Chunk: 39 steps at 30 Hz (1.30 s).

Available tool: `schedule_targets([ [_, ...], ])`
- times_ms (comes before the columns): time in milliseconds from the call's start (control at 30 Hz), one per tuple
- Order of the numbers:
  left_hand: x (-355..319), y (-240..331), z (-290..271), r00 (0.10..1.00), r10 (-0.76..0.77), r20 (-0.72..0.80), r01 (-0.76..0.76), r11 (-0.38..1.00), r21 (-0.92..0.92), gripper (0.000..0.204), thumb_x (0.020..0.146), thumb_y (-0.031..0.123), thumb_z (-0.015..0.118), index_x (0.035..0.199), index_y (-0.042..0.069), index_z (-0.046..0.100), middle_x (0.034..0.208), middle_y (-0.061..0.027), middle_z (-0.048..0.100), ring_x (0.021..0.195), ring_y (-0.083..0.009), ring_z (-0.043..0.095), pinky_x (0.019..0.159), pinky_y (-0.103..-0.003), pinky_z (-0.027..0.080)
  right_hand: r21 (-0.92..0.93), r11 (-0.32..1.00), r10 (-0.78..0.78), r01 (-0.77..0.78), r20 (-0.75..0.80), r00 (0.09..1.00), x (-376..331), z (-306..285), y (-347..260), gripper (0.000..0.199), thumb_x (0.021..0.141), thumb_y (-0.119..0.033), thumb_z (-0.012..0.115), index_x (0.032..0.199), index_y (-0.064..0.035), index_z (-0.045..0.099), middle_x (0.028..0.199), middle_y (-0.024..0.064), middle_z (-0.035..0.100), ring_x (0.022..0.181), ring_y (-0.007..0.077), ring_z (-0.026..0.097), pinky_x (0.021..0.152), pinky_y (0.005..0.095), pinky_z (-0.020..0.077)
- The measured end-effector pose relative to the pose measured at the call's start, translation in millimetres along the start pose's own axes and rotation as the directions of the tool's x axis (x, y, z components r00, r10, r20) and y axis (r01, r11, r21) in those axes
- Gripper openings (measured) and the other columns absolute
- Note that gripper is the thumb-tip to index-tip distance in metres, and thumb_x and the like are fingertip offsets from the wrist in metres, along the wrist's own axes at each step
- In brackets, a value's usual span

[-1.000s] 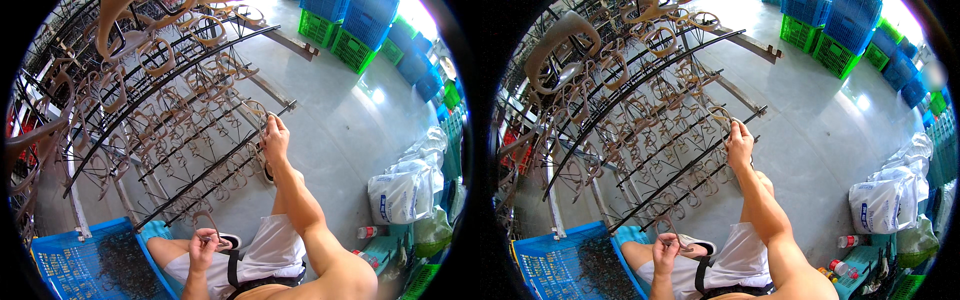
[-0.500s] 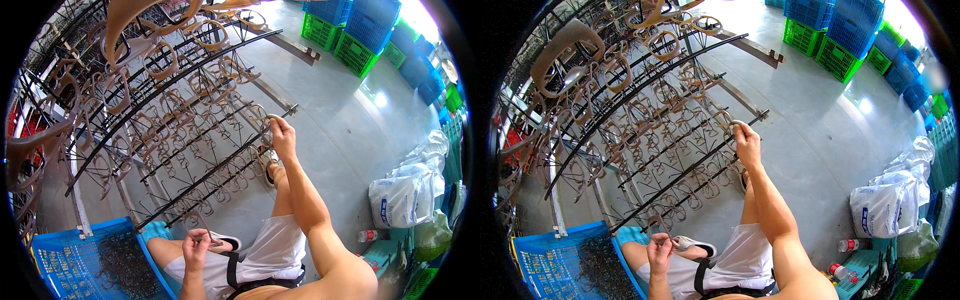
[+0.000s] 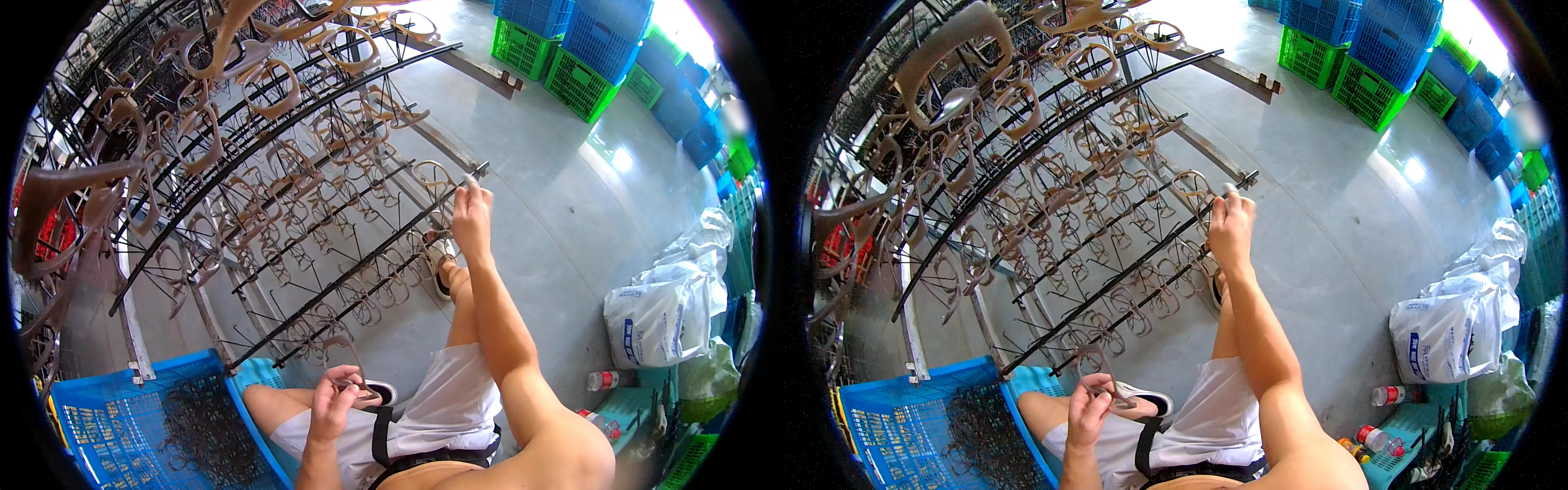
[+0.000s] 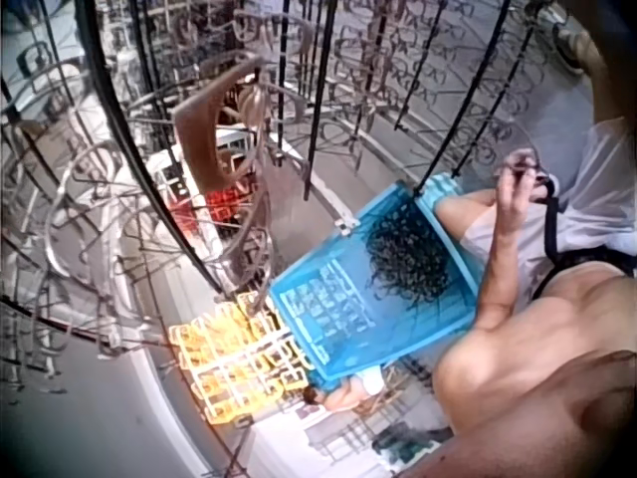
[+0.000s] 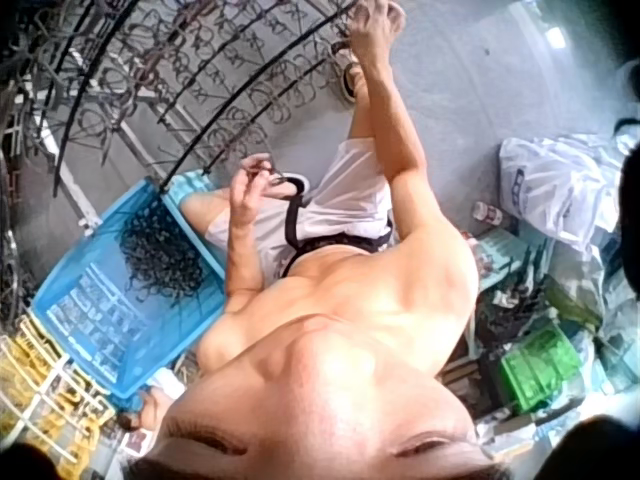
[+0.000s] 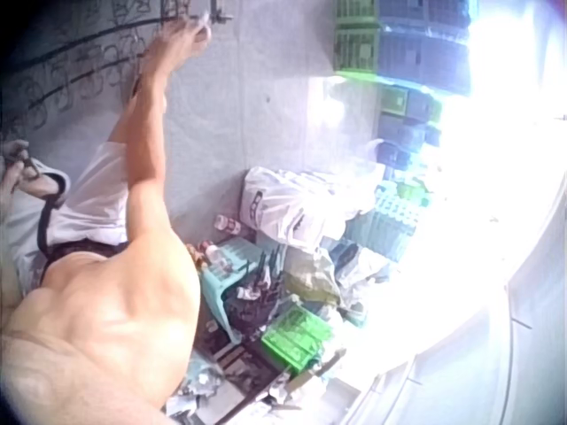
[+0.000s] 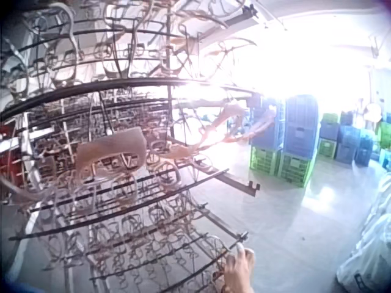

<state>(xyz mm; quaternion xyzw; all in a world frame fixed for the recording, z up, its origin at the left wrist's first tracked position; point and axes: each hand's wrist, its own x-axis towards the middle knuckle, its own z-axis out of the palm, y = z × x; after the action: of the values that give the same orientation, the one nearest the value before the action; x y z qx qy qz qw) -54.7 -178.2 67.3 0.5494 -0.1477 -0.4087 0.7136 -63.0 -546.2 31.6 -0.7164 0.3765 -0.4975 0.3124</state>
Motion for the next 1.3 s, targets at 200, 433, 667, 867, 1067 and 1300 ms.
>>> schedule_targets([
  [200, 15, 10, 14, 0.995, 0.094, -0.04, -0.088, 0.989, 0.122, 0.028, 0.085, 0.002, 0.061, 0.111, 0.0, 0.051, 0.091, -0.005, 0.057, 0.078, -0.0094, 0.056, 0.069, -0.022, 0.048, 0.49, 0.847, -0.263, -0.209, 0.726, 0.635, -120, -54, -95, 0.039, 0.09, -0.02, 0.053, 0.123, 0.0003, 0.044, 0.099, 0.0146, 0.048, 0.091, 0.0258, 0.048, 0.083, 0.0346, 0.0406],
  [433, 36, 24, 24, 0.954, 0.211, -0.214, -0.184, 0.973, 0.141, 0.016, 0.084, 0.007, 0.063, 0.096, 0.004, 0.053, 0.085, -0.0037, 0.06, 0.066, -0.0059, 0.052, 0.052, -0.018, 0.039, 0.468, 0.868, -0.205, -0.165, 0.641, 0.74, -149, -54, -115, 0.06, 0.088, -0.021, 0.058, 0.134, 0.003, 0.029, 0.125, 0.0197, 0.037, 0.115, 0.0288, 0.041, 0.097, 0.0382, 0.0353],
  [667, 49, 11, 5, 0.855, 0.489, -0.172, -0.437, 0.859, 0.268, 0.036, 0.088, 0.03, 0.059, 0.112, 0.003, 0.054, 0.1, -0.0117, 0.063, 0.085, -0.0163, 0.058, 0.08, -0.027, 0.044, 0.537, 0.795, -0.076, -0.282, 0.549, 0.832, -158, -33, -113, 0.021, 0.093, -0.007, 0.048, 0.111, 0.0011, 0.055, 0.06, -0.0008, 0.049, 0.05, 0.0064, 0.046, 0.045, 0.0213, 0.0371],
  [867, -26, 1, -240, 0.229, 0.658, -0.717, 0.018, 0.734, 0.679, 0.031, 0.091, 0.026, 0.052, 0.109, 0.001, 0.055, 0.098, -0.0134, 0.06, 0.088, -0.0233, 0.058, 0.072, -0.032, 0.047, 0.51, 0.77, 0.347, -0.383, 0.169, 0.923, -60, 16, -41, 0.021, 0.096, -0.017, 0.047, 0.107, -0.0024, 0.057, 0.062, -0.0033, 0.045, 0.046, 0.003, 0.038, 0.04, 0.0187, 0.0326],
  [1067, -89, -103, -402, -0.043, 0.426, -0.904, 0.932, 0.342, 0.117, 0.048, 0.086, 0.038, 0.055, 0.113, -0.001, 0.054, 0.11, -0.0239, 0.054, 0.108, -0.0386, 0.049, 0.088, -0.052, 0.039, 0.416, 0.826, 0.354, -0.381, 0.144, 0.924, -54, 47, -31, 0.02, 0.095, -0.018, 0.049, 0.105, -0.0028, 0.058, 0.062, -0.0028, 0.048, 0.046, 0.0036, 0.039, 0.04, 0.0196, 0.033],
  [1300, -68, -151, -407, -0.028, 0.313, -0.949, 0.878, 0.462, 0.127, 0.047, 0.086, 0.037, 0.055, 0.113, -0.001, 0.054, 0.111, -0.0233, 0.054, 0.109, -0.0376, 0.048, 0.089, -0.051, 0.038, 0.483, 0.687, 0.461, -0.543, 0.288, 0.84, -45, 30, -48, 0.019, 0.094, -0.018, 0.05, 0.099, -0.0046, 0.062, 0.061, -0.0028, 0.052, 0.048, 0.0041, 0.041, 0.043, 0.0204, 0.0322],
])
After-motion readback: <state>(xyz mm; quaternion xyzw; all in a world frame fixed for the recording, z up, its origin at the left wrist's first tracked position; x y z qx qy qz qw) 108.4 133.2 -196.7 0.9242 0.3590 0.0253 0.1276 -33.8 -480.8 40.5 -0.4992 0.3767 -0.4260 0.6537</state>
